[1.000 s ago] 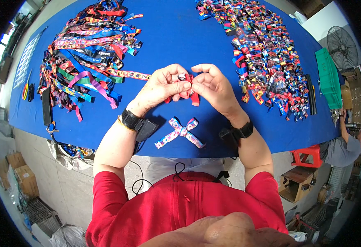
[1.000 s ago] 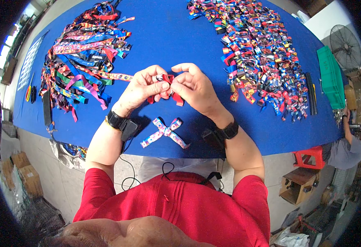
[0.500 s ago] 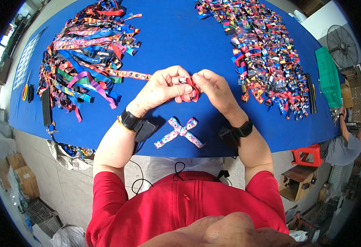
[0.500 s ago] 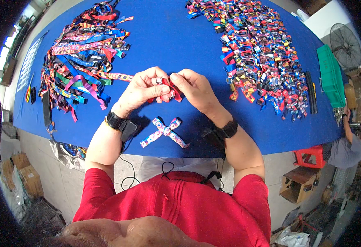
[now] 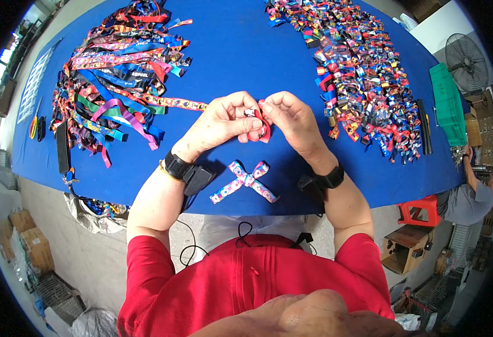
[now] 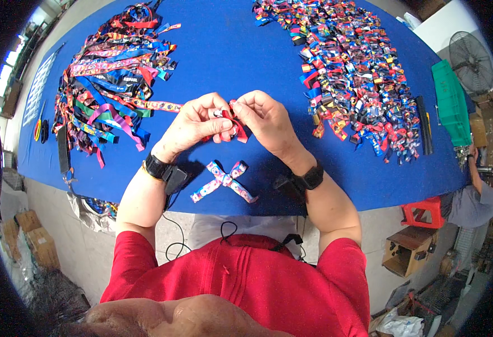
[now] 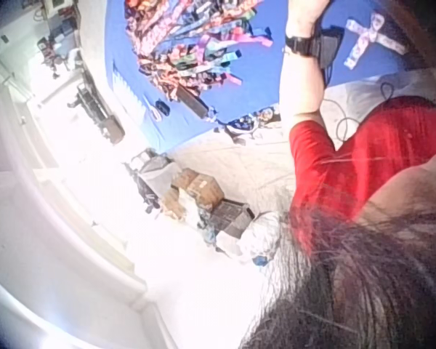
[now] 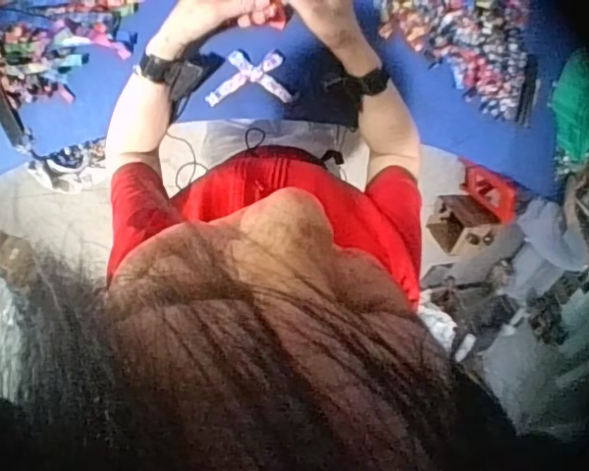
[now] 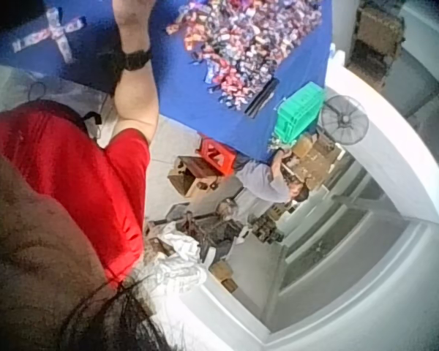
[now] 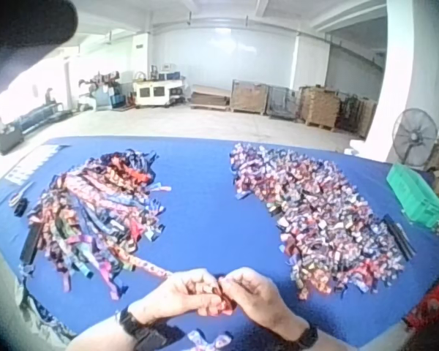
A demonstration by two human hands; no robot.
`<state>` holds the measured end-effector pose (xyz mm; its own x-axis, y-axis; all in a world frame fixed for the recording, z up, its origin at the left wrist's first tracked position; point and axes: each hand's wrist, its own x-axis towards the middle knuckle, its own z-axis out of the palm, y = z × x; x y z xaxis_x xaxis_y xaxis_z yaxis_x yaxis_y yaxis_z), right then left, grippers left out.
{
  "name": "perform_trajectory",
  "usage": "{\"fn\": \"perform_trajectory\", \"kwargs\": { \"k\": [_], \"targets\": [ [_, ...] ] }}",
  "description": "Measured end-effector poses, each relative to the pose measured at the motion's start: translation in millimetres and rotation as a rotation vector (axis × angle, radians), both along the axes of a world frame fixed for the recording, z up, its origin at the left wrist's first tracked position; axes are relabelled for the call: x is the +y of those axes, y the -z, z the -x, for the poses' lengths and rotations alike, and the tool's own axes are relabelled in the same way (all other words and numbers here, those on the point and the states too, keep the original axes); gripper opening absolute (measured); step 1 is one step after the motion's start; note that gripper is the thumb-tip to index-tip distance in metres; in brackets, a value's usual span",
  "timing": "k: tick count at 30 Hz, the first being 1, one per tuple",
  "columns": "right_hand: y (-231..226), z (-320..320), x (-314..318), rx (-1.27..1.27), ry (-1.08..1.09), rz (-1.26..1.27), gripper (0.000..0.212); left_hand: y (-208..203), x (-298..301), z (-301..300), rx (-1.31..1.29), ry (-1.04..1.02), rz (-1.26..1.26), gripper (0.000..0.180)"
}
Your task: Assembling lanyard straps into specific folded shapes on a production table.
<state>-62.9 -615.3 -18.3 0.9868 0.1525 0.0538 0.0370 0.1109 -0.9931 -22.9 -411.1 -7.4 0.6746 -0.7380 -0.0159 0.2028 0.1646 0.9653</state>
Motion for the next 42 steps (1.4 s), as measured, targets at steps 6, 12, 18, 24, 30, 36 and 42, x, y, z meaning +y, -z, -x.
{"fn": "perform_trajectory", "kwargs": {
  "k": [6, 12, 18, 24, 30, 36, 42],
  "targets": [
    [-5.6, -0.5, -4.1, -0.074, 0.073, -0.007, 0.014, 5.9, -1.7, -6.2, 0.018, -0.130, 0.053, 0.009],
    [-14.0, 6.2, -5.0, -0.116, 0.078, -0.097, 0.018, 5.7, 3.6, -9.3, 0.052, -0.178, 0.073, 0.011],
    [-58.8, 14.7, 7.9, -0.346, -0.019, -0.237, 0.014, 11.0, 4.2, -12.3, 0.125, -0.200, 0.204, 0.011],
    [-142.1, 45.8, 23.2, -0.644, -0.348, -0.437, 0.028, 16.0, 7.3, -14.4, 0.089, -0.209, 0.198, 0.012],
    [-160.3, 68.6, 39.5, -0.801, -0.546, -0.939, 0.044, 20.6, 5.1, -20.9, 0.037, -0.223, 0.131, 0.012],
    [-161.5, 86.3, 56.7, -0.817, -0.415, -1.190, 0.049, 20.7, 10.0, -22.8, 0.047, -0.264, 0.107, 0.011],
    [-169.6, 84.1, 34.4, -0.812, -0.445, -1.115, 0.051, 20.8, 7.2, -23.9, 0.024, -0.225, 0.086, 0.011]
  ]
}}
